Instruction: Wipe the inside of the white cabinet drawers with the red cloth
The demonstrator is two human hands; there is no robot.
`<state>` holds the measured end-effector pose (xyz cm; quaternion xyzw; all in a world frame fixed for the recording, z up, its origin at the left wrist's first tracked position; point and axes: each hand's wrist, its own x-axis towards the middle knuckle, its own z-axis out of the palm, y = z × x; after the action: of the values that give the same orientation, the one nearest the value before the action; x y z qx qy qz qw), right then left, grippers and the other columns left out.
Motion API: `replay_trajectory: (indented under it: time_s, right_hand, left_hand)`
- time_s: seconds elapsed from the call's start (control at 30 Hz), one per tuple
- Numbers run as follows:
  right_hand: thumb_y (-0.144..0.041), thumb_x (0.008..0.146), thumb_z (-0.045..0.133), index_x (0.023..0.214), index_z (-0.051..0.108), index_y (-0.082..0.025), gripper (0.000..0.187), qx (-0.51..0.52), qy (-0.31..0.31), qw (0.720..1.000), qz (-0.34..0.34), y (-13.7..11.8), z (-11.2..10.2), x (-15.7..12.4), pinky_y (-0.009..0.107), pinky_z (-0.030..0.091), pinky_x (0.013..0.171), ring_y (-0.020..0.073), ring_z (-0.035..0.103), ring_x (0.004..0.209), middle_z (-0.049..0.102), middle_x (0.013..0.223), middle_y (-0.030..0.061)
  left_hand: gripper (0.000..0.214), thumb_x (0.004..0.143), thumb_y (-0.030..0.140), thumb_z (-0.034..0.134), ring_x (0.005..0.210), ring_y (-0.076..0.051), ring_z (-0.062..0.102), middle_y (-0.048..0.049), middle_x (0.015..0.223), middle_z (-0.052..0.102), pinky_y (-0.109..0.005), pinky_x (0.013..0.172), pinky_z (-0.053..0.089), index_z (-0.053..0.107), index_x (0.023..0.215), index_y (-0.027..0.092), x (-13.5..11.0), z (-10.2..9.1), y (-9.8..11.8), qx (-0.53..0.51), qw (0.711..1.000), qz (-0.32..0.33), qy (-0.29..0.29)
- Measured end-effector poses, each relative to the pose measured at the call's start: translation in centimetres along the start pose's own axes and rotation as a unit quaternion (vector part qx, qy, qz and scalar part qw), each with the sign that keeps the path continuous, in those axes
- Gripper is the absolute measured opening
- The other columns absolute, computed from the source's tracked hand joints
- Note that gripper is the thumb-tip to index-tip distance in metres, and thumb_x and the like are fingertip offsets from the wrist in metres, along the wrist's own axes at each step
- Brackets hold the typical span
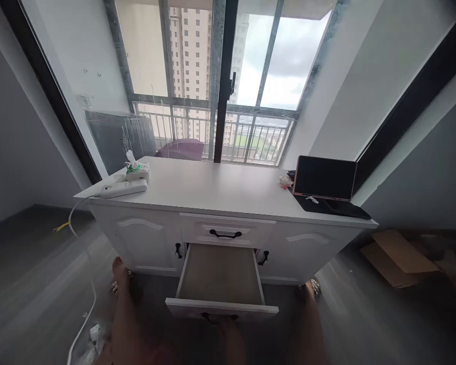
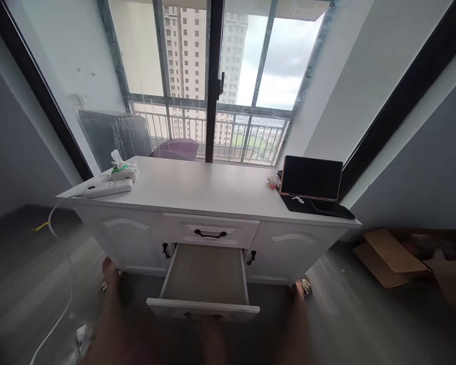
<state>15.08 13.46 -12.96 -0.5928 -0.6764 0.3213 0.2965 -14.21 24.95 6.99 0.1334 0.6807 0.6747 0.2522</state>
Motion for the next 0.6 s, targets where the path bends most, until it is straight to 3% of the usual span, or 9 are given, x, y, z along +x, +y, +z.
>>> replay_trajectory:
  time_s: [0.13, 0.37, 0.6]
  right_hand:
    - [-0.032, 0.084, 0.050, 0.102, 0.069, -0.048, 0.030, -0.019, -0.032, 0.999, 0.039, 0.0, -1.5, 1.7, 0.038, 0.052, 0.081, 0.0267, 0.067, 0.099, 0.070, 0.111, -0.0069]
    - [-0.027, 0.089, 0.047, 0.107, 0.070, -0.028, 0.030, -0.044, -0.029, 0.997, 0.064, -0.9, -3.2, 9.7, 0.037, 0.047, 0.092, 0.0246, 0.062, 0.109, 0.068, 0.116, 0.0036]
    - [-0.027, 0.087, 0.049, 0.104, 0.073, -0.019, 0.030, 0.008, -0.031, 0.997, 0.076, -0.3, -4.1, 17.7, 0.039, 0.046, 0.092, 0.0269, 0.062, 0.105, 0.069, 0.112, 0.0095]
  left_hand:
    - [0.069, 0.050, 0.045, 0.035, 0.126, -0.044, 0.036, 0.0260, 0.092, 0.070, -0.055, 0.066, 0.047, 0.049, 0.113, 0.069, 3.2, 1.2, -0.7, 0.059, 0.998, 0.004, 0.031]
    - [0.072, 0.049, 0.043, 0.036, 0.125, -0.046, 0.040, 0.0250, 0.098, 0.069, -0.057, 0.066, 0.046, 0.048, 0.115, 0.068, 4.4, 1.0, -1.5, 0.051, 0.999, -0.009, -0.010]
    - [0.057, 0.062, 0.038, 0.036, 0.129, -0.043, 0.035, 0.0151, 0.106, 0.068, -0.047, 0.068, 0.047, 0.062, 0.113, 0.046, 4.5, 0.6, -2.4, 0.090, 0.992, 0.035, -0.076]
